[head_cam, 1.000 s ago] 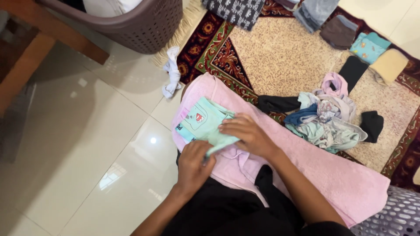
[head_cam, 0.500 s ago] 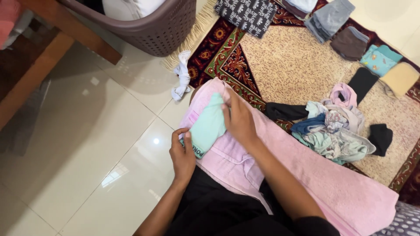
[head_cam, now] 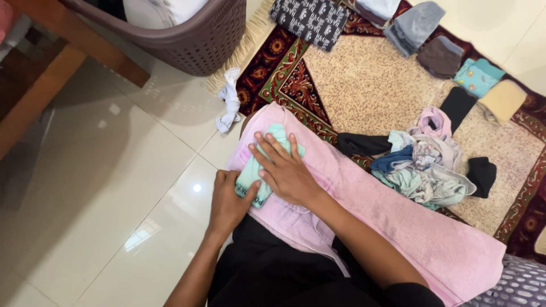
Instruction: Folding various laundry items and organizing them onto a rug on the floor.
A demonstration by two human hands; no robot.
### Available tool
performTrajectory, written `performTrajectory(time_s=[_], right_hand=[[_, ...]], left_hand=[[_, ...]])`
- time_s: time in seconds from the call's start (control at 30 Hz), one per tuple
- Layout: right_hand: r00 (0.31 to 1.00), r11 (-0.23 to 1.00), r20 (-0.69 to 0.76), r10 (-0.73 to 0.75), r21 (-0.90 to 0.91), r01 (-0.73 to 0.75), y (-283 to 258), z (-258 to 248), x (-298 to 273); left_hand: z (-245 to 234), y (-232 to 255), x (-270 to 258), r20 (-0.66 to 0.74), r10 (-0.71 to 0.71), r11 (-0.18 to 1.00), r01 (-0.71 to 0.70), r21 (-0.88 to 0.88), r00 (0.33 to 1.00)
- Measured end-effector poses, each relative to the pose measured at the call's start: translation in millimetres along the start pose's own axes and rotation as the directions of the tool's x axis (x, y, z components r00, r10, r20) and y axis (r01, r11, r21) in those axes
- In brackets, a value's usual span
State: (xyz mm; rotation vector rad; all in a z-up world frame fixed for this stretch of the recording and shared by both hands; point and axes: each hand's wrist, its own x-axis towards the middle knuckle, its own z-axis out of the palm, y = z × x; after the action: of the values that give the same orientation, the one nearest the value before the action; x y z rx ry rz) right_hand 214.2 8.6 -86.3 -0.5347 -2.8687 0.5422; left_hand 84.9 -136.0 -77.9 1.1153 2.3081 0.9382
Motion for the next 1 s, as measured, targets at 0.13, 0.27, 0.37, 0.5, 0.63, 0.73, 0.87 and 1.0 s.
performTrajectory(time_s=[0.13, 0.27, 0.37, 0.5, 0.63, 0.73, 0.87, 1.0], right_hand=[[0.994, 0.994, 0.054, -0.095, -0.045, 0.098, -6, -33, 2], [0.959, 0.897, 0.039, -0.281, 0.366, 0.248, -3, -59, -12], [0.974, 0.819, 0.069, -0.215, 0.556, 0.142, 7, -63, -15], [0.972, 0.661, 0.177, 0.156, 0.713, -0.236, 9, -69, -9], [0.927, 0.708, -0.340, -0.158, 0.616, 0.346, 1, -88, -5], [0.884, 0.813, -0.387, -0.261, 0.406, 0.418, 2, -87, -10], [0.948, 0.867, -0.220, -0.232, 0.395, 0.304, 21, -39, -39], [0.988, 0.812, -0.049, -0.145, 0.566, 0.147, 29, -12, -59]], left_hand=[[-21, 12, -3, 0.106, 0.049, 0.995, -0.040, -0.087, 0.993], [-47, 51, -6, 0.147, 0.192, 0.905, -0.118, -0.408, 0.970], [-62, 69, 2, 0.084, 0.312, 0.752, -0.192, -0.630, 0.946], [-53, 53, 3, 0.052, 0.376, 0.766, -0.279, -0.579, 0.925], [-55, 51, 1, -0.143, 0.539, 0.790, -0.557, -0.258, 0.830], [-52, 49, -2, -0.156, 0.751, 0.645, -0.763, -0.035, 0.642], [-28, 26, -6, 0.047, 0.748, 0.664, -0.747, -0.036, 0.662], [-9, 6, -11, 0.181, 0.667, 0.745, -0.652, -0.139, 0.723]])
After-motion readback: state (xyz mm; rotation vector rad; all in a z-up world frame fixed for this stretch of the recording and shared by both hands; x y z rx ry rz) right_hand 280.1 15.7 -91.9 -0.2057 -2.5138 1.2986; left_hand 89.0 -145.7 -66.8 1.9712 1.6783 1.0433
